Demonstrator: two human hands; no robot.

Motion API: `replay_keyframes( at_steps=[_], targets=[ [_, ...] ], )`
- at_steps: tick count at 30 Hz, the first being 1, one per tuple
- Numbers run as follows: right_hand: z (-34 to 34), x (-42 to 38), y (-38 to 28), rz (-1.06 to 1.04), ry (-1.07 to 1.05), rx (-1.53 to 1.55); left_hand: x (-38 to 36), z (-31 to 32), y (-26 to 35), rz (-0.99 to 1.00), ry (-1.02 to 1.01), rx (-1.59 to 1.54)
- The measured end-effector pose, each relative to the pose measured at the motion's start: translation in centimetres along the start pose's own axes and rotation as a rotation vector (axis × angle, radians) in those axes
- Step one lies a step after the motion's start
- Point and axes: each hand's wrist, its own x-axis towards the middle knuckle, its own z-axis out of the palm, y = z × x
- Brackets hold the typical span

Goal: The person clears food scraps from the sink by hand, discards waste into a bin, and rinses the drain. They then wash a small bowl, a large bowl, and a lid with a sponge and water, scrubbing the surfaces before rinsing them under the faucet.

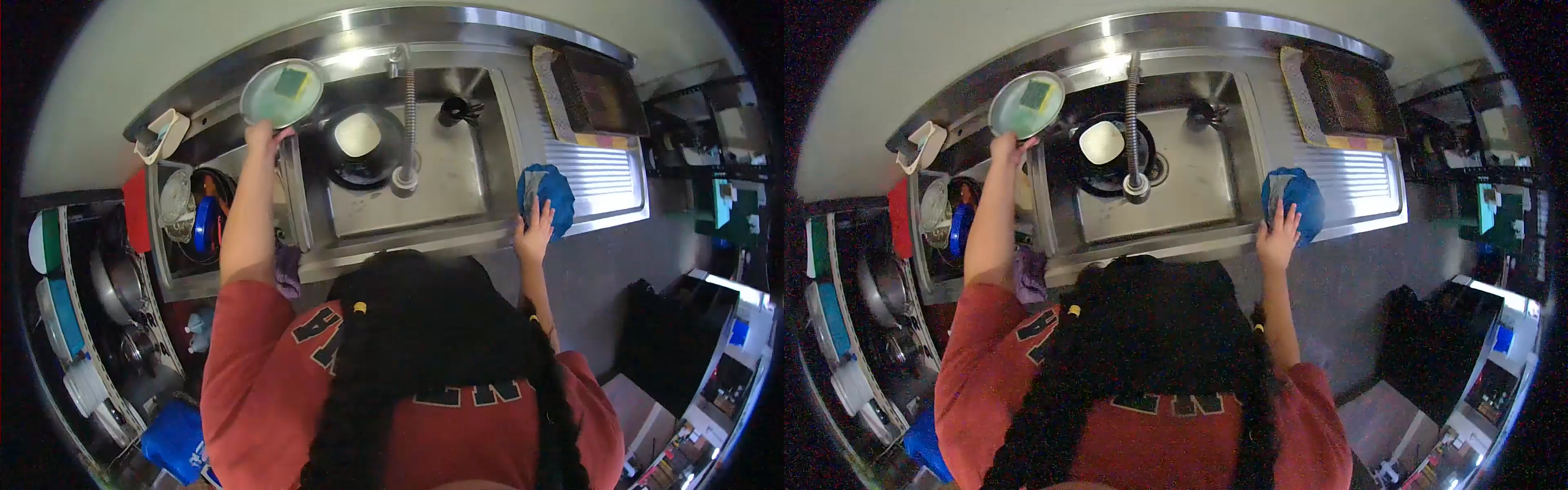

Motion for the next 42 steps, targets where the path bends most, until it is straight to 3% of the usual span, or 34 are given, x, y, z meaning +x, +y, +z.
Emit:
replay_keyframes(
  at_steps=[3, 10, 14, 17, 19, 21, 23, 26, 28, 29, 31, 33, 35, 37, 40, 42],
  targets=[
    [1.0, 0.2, 2.0, -0.058, 0.018, 0.111, -2.9, -1.5, 2.4, 0.064, -0.126, 0.182],
    [0.0, 2.8, 4.9, -0.101, 0.054, 0.180, -14.3, -1.9, 11.4, -0.028, -0.342, 0.299],
    [-0.6, 4.2, 6.2, -0.081, 0.086, 0.255, -23.2, 0.4, 15.3, -0.010, -0.360, 0.413],
    [0.2, 5.5, 8.2, -0.065, -0.030, 0.259, -28.0, 2.3, 16.1, -0.005, -0.410, 0.463],
    [0.7, 5.6, 8.4, -0.094, 0.070, 0.228, -31.6, 4.8, 15.5, 0.016, -0.462, 0.448],
    [0.7, 6.3, 9.1, -0.031, -0.027, 0.252, -35.5, 8.1, 13.9, 0.023, -0.439, 0.488],
    [0.5, 6.2, 9.9, -0.079, 0.003, 0.251, -38.2, 10.7, 12.2, 0.065, -0.460, 0.521],
    [-1.3, 6.5, 10.6, 0.016, -0.133, 0.248, -39.9, 13.7, 9.0, 0.017, -0.580, 0.523],
    [0.0, 6.9, 12.4, -0.043, -0.099, 0.401, -41.6, 16.4, 6.2, -0.012, -0.608, 0.462],
    [0.2, 7.4, 13.4, -0.049, -0.104, 0.398, -39.7, 16.4, 4.2, -0.074, -0.717, 0.444],
    [0.2, 8.2, 15.9, 0.136, -0.195, 0.763, -42.7, 20.1, 1.5, -0.087, -0.709, 0.480],
    [-1.7, 8.6, 17.1, 0.173, -0.165, 0.770, -42.8, 22.6, -1.9, -0.158, -0.743, 0.640],
    [-4.8, 9.2, 17.8, 0.155, 0.078, 1.053, -44.2, 25.2, -5.6, -0.141, -0.776, 0.595],
    [-8.7, 9.4, 17.7, 0.166, 0.111, 1.030, -43.2, 27.0, -10.5, -0.183, -0.811, 0.559],
    [-13.1, 9.8, 16.3, 0.007, 0.239, 0.968, -42.7, 29.5, -16.1, -0.252, -0.850, 0.532],
    [-14.0, 10.3, 16.1, -0.362, 0.084, 0.732, -42.8, 30.8, -18.7, -0.251, -0.944, 0.577]
  ],
)
